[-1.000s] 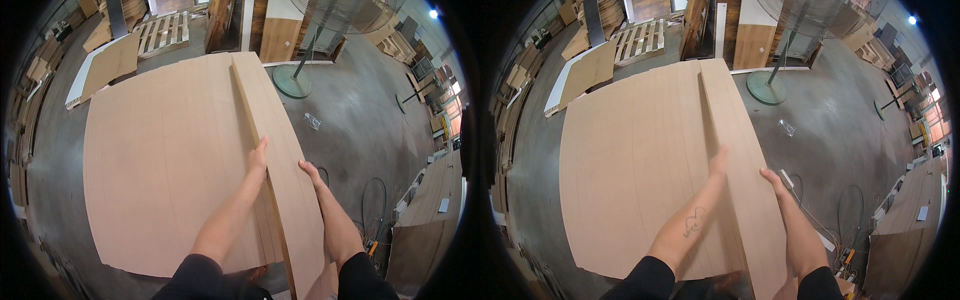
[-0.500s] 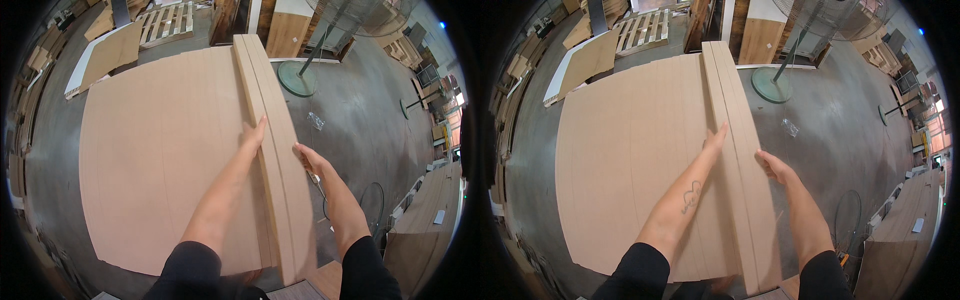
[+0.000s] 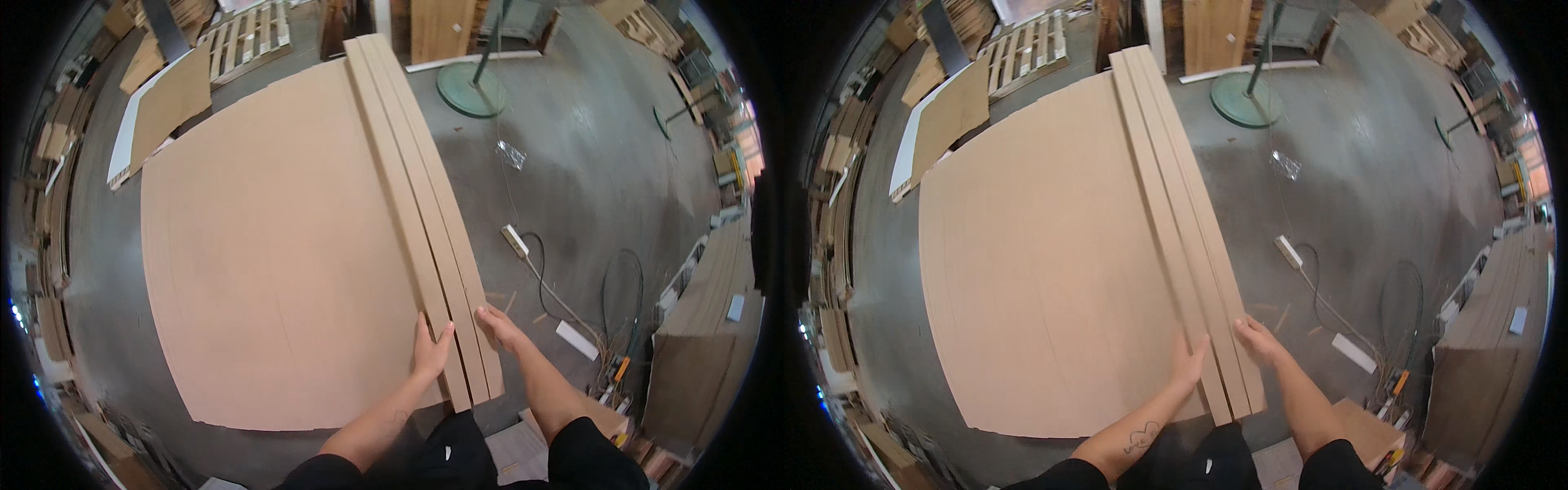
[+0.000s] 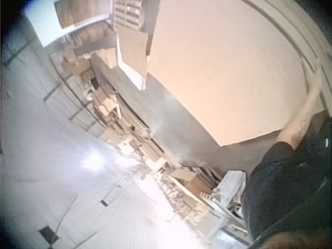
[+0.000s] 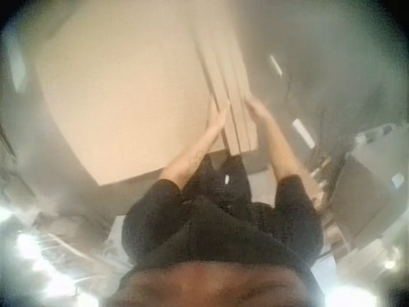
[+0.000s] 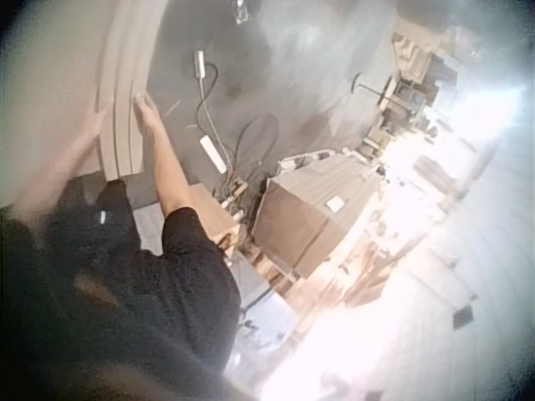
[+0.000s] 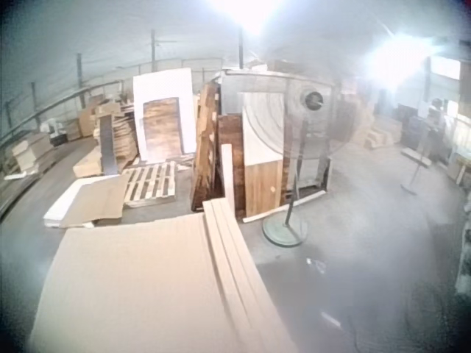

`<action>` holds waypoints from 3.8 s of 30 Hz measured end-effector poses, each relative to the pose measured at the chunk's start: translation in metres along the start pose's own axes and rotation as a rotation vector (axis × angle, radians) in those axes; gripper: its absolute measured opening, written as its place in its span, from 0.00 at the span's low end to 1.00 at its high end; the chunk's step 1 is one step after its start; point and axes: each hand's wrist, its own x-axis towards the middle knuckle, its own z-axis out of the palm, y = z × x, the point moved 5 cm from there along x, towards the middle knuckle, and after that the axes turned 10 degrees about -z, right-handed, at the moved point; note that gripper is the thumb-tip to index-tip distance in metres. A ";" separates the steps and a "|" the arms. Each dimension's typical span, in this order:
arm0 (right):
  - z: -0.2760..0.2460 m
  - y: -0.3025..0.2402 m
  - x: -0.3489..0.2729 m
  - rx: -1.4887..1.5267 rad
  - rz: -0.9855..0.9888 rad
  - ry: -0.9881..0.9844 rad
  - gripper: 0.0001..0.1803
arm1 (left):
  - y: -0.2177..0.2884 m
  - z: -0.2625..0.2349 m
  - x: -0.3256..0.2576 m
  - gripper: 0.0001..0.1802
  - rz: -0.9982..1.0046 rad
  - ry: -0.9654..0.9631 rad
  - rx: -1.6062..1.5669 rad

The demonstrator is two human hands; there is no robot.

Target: The person moves wooden planks from a table and stacks them onto a larger bundle of wood on the floor, then places a large cardboard sheet over the final stack.

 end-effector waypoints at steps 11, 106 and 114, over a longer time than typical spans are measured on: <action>0.004 0.037 -0.046 -0.416 -0.042 0.050 0.48 | 0.018 0.028 -0.070 0.45 -0.360 -0.150 -0.238; 0.011 0.057 -0.158 -0.853 -0.556 0.414 0.26 | -0.068 0.002 -0.153 0.44 -0.314 -0.157 -0.014; 0.019 0.054 -0.168 -0.957 -0.582 0.450 0.24 | -0.052 0.023 -0.175 0.33 -0.162 -0.166 -0.113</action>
